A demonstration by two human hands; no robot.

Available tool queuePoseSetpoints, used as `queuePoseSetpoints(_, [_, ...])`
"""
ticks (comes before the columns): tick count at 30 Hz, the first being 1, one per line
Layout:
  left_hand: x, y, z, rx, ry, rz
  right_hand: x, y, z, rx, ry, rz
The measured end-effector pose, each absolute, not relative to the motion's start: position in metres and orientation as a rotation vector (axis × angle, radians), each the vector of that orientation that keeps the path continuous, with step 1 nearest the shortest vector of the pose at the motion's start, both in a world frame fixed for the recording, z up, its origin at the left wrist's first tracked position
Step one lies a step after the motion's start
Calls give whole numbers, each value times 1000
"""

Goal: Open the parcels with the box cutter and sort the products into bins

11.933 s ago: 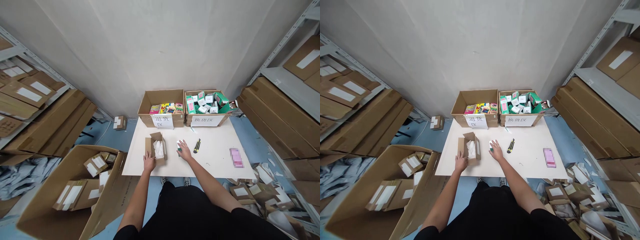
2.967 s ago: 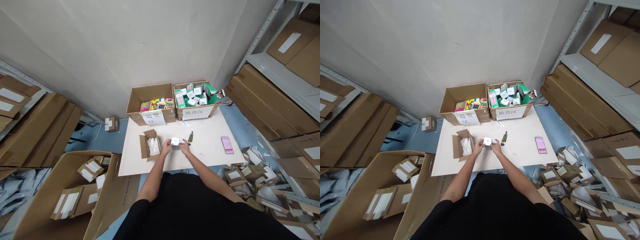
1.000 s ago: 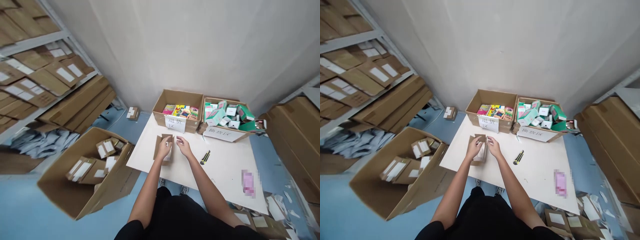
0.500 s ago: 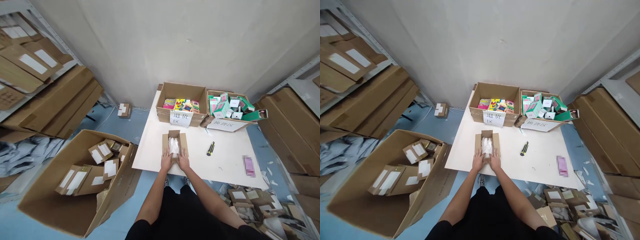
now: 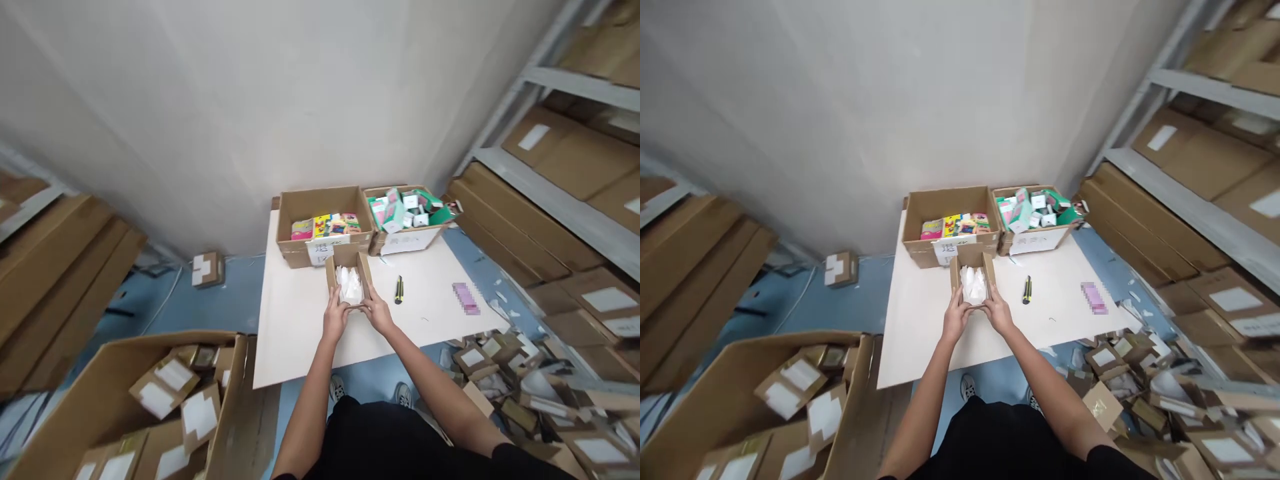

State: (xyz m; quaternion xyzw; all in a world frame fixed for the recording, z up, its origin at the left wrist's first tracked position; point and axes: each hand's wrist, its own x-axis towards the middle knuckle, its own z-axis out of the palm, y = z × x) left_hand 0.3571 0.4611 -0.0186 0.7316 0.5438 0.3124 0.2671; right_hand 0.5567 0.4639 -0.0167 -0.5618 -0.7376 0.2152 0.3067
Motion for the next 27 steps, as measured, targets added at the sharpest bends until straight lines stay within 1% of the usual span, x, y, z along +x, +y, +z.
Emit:
queuePoseSetpoints(3, [403, 482, 19, 2038, 1281, 936, 605, 463, 19, -1470, -1857, 456])
queuePoseSetpoints(6, [476, 496, 56, 2128, 1103, 994, 673, 449, 47, -1552, -1702, 309])
queuePoseSetpoints(9, [569, 497, 84, 2204, 919, 951, 752, 416, 62, -1713, -1506, 161])
queuePoseSetpoints(11, [635, 489, 94, 2240, 806, 883, 803, 385, 64, -1840, -1361, 69])
queuePoseSetpoints(14, [732, 467, 92, 2297, 634, 763, 875, 333, 57, -2016, -1158, -11])
queuePoseSetpoints(19, [875, 407, 63, 2369, 308, 508, 978, 230, 34, -2240, -932, 29])
queuePoseSetpoints(23, [959, 341, 40, 2352, 77, 333, 1023, 138, 20, -2349, -690, -107])
queuePoseSetpoints(27, [1033, 271, 39, 2321, -159, 291, 1053, 67, 16, -2414, -394, -296])
